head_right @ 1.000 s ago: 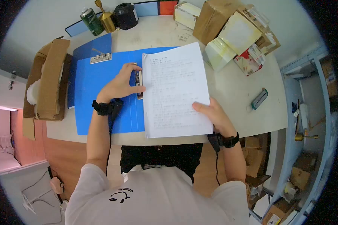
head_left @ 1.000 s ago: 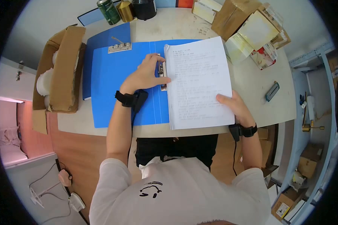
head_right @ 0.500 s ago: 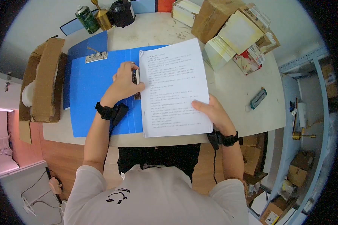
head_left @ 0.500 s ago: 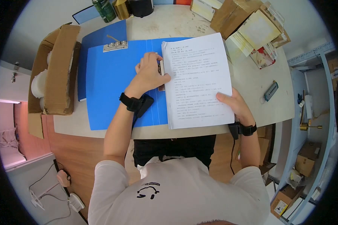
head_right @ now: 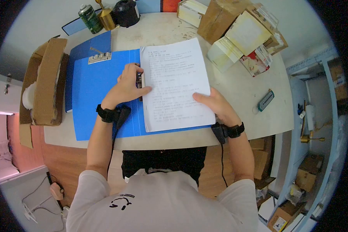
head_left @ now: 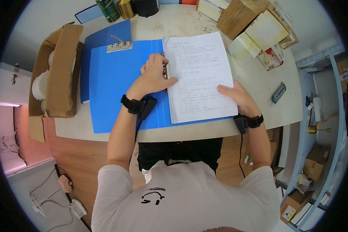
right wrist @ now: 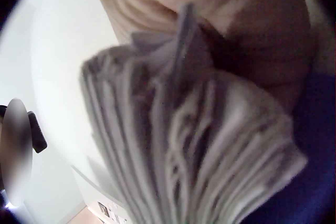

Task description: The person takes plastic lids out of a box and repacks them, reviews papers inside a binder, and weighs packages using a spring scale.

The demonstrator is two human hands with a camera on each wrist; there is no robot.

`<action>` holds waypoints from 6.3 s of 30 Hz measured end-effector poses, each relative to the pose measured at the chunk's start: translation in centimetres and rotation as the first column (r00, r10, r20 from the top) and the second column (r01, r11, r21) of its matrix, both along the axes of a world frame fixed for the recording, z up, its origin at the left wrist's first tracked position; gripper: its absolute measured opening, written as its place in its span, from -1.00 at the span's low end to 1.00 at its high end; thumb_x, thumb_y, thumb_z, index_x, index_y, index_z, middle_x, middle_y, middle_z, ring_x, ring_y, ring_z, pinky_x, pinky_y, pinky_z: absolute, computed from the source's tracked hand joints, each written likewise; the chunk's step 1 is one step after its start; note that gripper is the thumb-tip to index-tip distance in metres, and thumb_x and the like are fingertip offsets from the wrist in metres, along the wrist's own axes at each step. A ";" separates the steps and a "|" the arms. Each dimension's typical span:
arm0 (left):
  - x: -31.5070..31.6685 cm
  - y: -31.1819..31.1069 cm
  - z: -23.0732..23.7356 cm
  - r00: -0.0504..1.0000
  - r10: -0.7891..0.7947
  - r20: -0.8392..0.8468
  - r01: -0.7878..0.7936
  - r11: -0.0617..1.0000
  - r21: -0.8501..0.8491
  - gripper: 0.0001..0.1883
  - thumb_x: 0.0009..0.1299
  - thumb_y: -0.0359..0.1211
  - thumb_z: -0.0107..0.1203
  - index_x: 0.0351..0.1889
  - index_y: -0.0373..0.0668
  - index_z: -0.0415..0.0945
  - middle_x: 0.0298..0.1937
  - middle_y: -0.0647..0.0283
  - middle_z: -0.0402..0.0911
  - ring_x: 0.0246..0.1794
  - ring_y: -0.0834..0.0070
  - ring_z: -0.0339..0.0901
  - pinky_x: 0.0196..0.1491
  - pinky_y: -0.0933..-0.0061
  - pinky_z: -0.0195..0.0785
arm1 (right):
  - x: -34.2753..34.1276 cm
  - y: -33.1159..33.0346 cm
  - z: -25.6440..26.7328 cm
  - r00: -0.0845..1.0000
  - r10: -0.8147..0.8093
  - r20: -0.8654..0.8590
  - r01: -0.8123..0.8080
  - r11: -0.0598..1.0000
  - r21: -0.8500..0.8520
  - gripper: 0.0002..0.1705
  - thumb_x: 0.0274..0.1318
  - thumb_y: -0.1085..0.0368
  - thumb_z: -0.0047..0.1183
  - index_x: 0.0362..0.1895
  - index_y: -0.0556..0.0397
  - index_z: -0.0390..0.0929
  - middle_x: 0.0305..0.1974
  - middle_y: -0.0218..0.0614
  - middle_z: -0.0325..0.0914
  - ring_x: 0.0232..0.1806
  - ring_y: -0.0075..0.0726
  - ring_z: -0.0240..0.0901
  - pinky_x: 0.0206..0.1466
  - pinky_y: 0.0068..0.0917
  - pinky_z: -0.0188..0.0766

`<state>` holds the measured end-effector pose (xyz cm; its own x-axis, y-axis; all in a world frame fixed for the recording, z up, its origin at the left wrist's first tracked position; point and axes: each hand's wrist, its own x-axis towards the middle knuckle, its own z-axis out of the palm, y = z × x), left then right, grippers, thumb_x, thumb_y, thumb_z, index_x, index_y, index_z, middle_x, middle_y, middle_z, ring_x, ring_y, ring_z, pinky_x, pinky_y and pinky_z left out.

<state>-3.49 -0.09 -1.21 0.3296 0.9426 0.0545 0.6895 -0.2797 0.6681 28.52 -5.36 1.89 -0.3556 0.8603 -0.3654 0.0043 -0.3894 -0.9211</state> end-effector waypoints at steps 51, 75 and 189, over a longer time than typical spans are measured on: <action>-5.2 2.4 -0.4 0.799 0.019 0.600 0.186 0.942 -0.278 -0.61 0.38 -0.45 0.27 0.15 -0.27 0.48 0.02 0.11 0.71 0.04 0.48 0.60 0.17 0.44 0.39 | -16.2 0.1 0.5 0.559 -0.208 0.803 -0.785 0.181 0.593 -0.89 0.02 0.39 0.17 -0.51 0.15 0.62 -0.38 -0.17 0.49 -0.27 -0.05 0.50 -0.19 -0.18 0.51; -12.6 -10.4 2.4 0.845 0.532 -0.050 -0.472 0.787 0.397 -0.53 0.27 -0.34 0.32 0.15 -0.17 0.50 0.24 -0.06 0.50 0.33 -0.09 0.35 0.35 -0.02 0.22 | -1.6 -10.6 -3.8 0.406 -0.565 0.718 -0.241 0.692 0.680 -0.24 0.14 0.17 0.28 0.34 0.24 0.31 0.32 0.19 0.26 0.36 0.26 0.16 0.41 0.02 0.14; 4.5 -12.1 1.2 0.000 0.203 0.979 0.553 0.816 -0.169 -0.13 0.48 0.08 0.12 0.58 -0.10 -0.05 0.55 -0.01 0.16 0.45 0.06 0.29 0.45 0.02 0.20 | -5.3 -4.6 13.4 0.826 -0.516 -0.225 0.292 0.050 0.955 -0.49 -0.09 0.17 0.31 -0.03 0.08 0.48 -0.02 -0.07 0.32 0.06 0.02 0.31 0.15 -0.16 0.33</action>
<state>1.05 -12.17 -0.04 0.4756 0.8655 0.1570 -0.7115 0.2735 0.6473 23.26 -9.97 15.32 0.1333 0.5393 0.8315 0.3336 0.7656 -0.5500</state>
